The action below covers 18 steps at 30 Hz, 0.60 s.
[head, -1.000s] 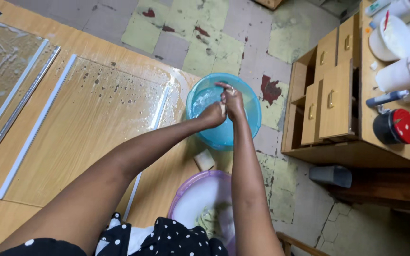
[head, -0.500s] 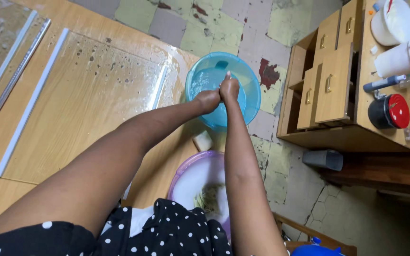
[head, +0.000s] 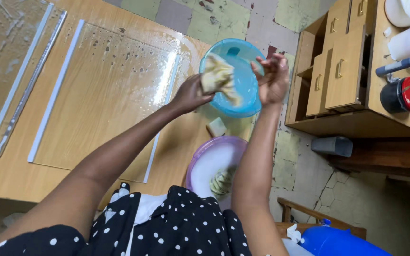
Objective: The person wipes glass panels with a cloth and soapy water, dipping the cloth into a basin and squeezing it out multiple times.
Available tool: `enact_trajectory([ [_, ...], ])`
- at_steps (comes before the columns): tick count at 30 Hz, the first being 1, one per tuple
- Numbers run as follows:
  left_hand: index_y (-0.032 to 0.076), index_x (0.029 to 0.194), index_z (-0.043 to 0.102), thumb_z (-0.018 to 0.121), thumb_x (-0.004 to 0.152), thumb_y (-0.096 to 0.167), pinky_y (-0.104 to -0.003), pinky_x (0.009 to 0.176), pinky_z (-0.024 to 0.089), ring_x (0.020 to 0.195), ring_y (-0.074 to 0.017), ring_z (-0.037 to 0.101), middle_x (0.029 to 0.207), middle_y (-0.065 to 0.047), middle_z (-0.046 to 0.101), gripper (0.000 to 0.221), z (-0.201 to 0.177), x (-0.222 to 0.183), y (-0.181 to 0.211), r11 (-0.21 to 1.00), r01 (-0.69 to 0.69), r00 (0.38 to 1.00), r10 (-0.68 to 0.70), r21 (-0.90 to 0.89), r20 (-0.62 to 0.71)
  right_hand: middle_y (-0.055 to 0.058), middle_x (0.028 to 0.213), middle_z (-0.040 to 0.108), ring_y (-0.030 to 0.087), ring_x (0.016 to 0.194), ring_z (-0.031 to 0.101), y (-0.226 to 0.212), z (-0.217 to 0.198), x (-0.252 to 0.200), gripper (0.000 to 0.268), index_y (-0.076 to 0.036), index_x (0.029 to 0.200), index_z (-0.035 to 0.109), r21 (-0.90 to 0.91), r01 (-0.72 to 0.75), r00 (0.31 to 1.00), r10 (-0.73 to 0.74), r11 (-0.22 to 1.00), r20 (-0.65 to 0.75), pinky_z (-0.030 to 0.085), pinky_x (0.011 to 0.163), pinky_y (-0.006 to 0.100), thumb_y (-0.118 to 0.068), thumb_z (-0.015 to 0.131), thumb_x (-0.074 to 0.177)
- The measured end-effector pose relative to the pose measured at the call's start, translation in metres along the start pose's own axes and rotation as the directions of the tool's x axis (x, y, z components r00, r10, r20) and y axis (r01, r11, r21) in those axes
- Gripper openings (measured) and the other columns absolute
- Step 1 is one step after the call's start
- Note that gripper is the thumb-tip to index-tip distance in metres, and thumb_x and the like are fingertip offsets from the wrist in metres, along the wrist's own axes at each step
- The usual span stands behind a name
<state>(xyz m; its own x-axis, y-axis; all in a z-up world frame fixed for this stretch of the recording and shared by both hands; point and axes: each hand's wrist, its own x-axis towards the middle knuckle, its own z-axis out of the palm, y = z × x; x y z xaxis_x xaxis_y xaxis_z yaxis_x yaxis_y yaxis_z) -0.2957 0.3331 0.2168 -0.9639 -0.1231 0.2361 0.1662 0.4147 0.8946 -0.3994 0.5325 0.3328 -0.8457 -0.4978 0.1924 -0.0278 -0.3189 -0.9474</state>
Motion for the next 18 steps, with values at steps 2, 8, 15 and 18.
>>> enact_trajectory([
  [2,0.006,0.117,0.059,0.082,0.088,0.044,-0.047,0.087,0.055,0.095,-0.0330,0.074,0.094,-0.011,0.075,0.053,-0.030,-0.039,0.003,0.971,0.172,0.985,-0.169,-0.166,0.035,0.029,0.086,0.070,0.052,0.090,0.070,-0.008,0.054,-0.025,0.041,0.009,0.099,0.073,-0.951,-0.197,0.976,0.044,-0.237,-0.213,0.053,0.079,0.067,-0.023,0.049,0.107],
  [8,0.004,0.140,0.051,0.079,0.085,0.050,-0.058,0.108,0.049,0.124,-0.0472,0.060,0.130,-0.026,0.066,0.077,-0.109,-0.128,0.018,0.886,0.415,0.910,-0.401,-0.207,0.107,0.022,0.116,0.072,0.034,0.114,0.066,0.118,0.097,-0.084,0.050,-0.003,0.125,0.071,-0.490,-0.082,0.986,0.142,0.868,0.086,0.045,0.110,0.052,-0.038,0.037,0.113],
  [15,0.005,0.128,0.067,0.062,0.103,0.032,-0.054,0.083,0.055,0.106,-0.0476,0.067,0.126,-0.026,0.066,0.037,-0.160,-0.264,-0.046,0.944,0.312,0.949,-0.314,-0.105,-0.004,0.024,0.092,0.076,0.039,0.087,0.075,0.208,0.198,-0.230,0.018,0.006,0.105,0.074,-0.614,-0.180,0.972,0.235,0.769,0.008,0.059,0.081,0.048,-0.002,0.063,0.093],
  [18,-0.001,0.145,0.056,0.053,0.108,0.014,-0.042,0.104,0.052,0.112,-0.0227,0.067,0.122,-0.024,0.072,0.040,-0.212,-0.312,-0.058,0.831,0.394,0.882,-0.462,-0.393,-0.092,0.012,0.088,0.079,0.028,0.086,0.077,0.200,0.240,-0.261,0.014,-0.009,0.097,0.081,-0.648,-0.237,0.970,0.215,0.724,-0.114,0.059,0.080,0.043,-0.010,0.068,0.091],
])
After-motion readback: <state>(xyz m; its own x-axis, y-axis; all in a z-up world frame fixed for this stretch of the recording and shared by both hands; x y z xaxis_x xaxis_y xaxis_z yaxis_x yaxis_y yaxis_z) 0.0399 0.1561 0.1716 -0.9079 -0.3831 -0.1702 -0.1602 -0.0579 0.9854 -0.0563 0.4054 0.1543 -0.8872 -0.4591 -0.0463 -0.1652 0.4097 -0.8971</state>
